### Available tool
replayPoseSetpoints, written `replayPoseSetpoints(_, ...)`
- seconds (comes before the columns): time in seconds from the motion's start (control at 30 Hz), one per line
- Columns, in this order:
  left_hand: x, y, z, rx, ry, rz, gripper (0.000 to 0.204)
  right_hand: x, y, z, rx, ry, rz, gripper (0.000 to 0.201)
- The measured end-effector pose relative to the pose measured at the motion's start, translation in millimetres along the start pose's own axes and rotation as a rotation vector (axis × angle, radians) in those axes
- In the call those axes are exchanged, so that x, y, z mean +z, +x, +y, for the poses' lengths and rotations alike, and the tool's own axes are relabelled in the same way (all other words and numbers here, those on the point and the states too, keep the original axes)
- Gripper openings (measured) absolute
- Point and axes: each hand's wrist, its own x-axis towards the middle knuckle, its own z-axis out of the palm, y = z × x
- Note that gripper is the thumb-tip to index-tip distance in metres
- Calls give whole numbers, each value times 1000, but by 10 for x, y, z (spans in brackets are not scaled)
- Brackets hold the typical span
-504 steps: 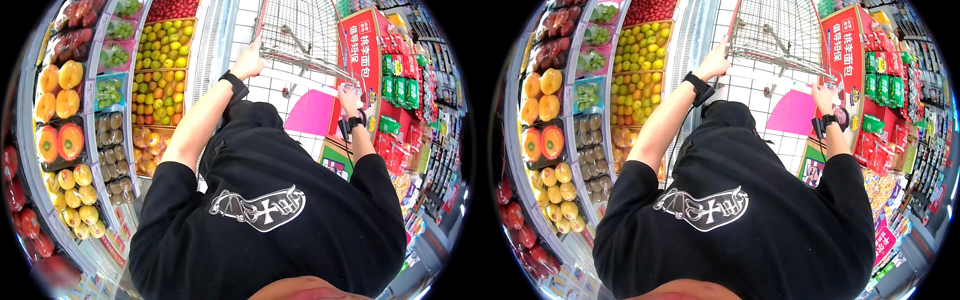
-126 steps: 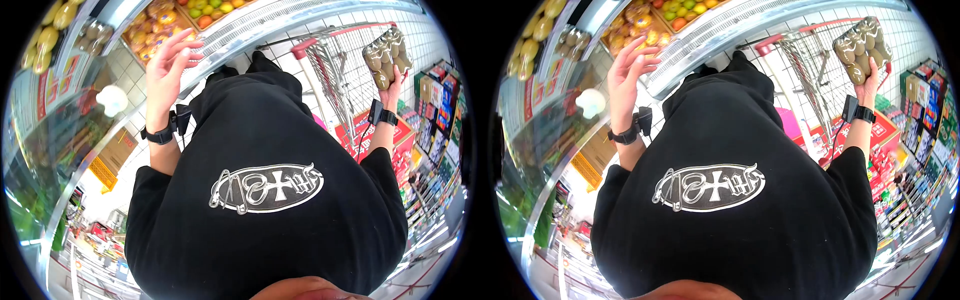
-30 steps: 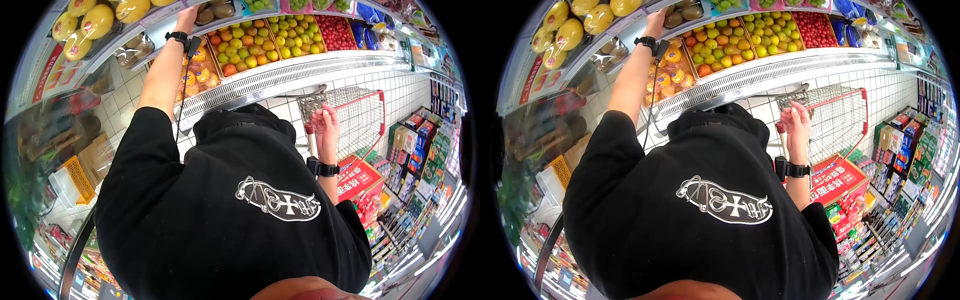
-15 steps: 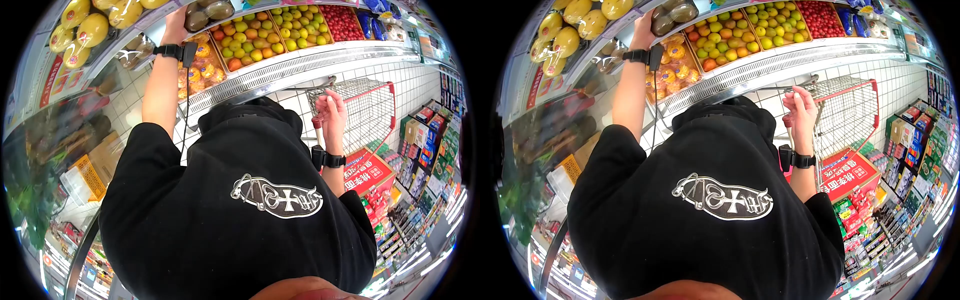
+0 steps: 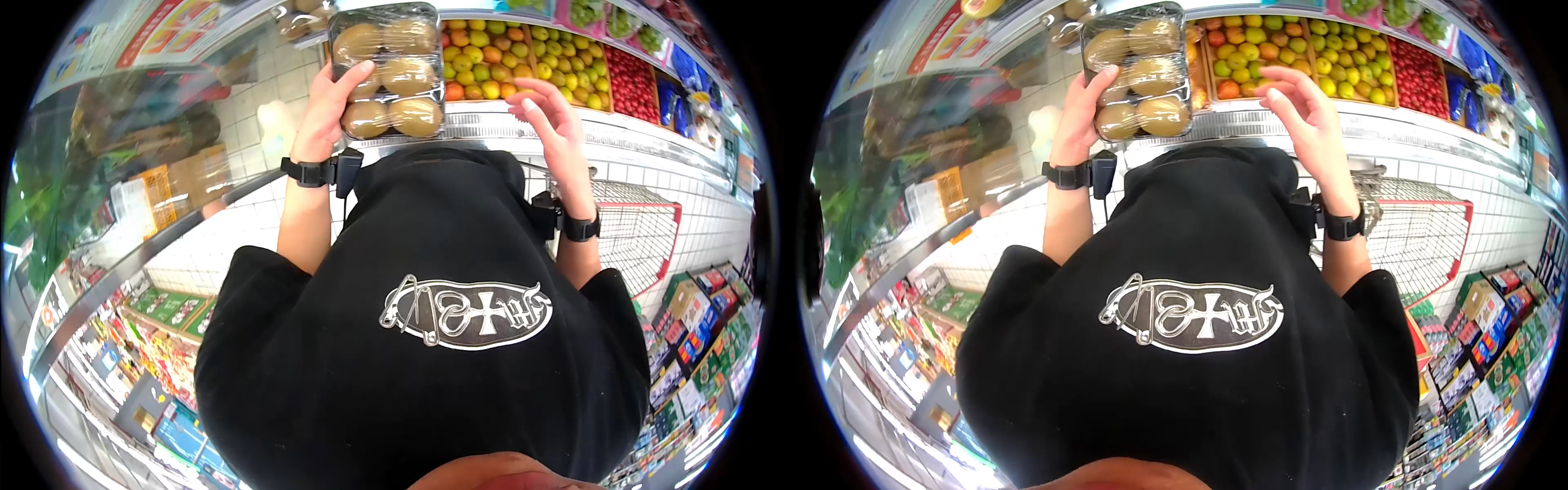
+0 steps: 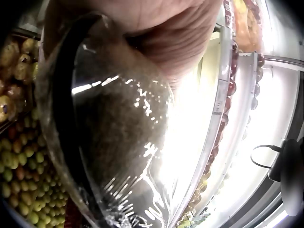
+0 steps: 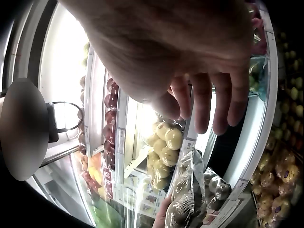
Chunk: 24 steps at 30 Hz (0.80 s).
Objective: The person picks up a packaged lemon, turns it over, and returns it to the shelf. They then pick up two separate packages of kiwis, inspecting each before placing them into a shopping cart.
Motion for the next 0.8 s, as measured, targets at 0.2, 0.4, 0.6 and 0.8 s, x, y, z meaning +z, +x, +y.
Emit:
replayPoseSetpoints(0.2,59,-516,234,163,35,52,52,508,163,-291,-117,-74,-178,37)
replayPoseSetpoints(0.4,235,-762,241,350,-46,137,48,768,312,-318,-52,80,-462,67)
replayPoseSetpoints(0.6,370,-817,247,489,-18,255,38,964,237,-327,-48,99,-437,72)
replayPoseSetpoints(0.8,366,-838,183,502,-44,263,38,985,143,-359,-130,83,-407,94)
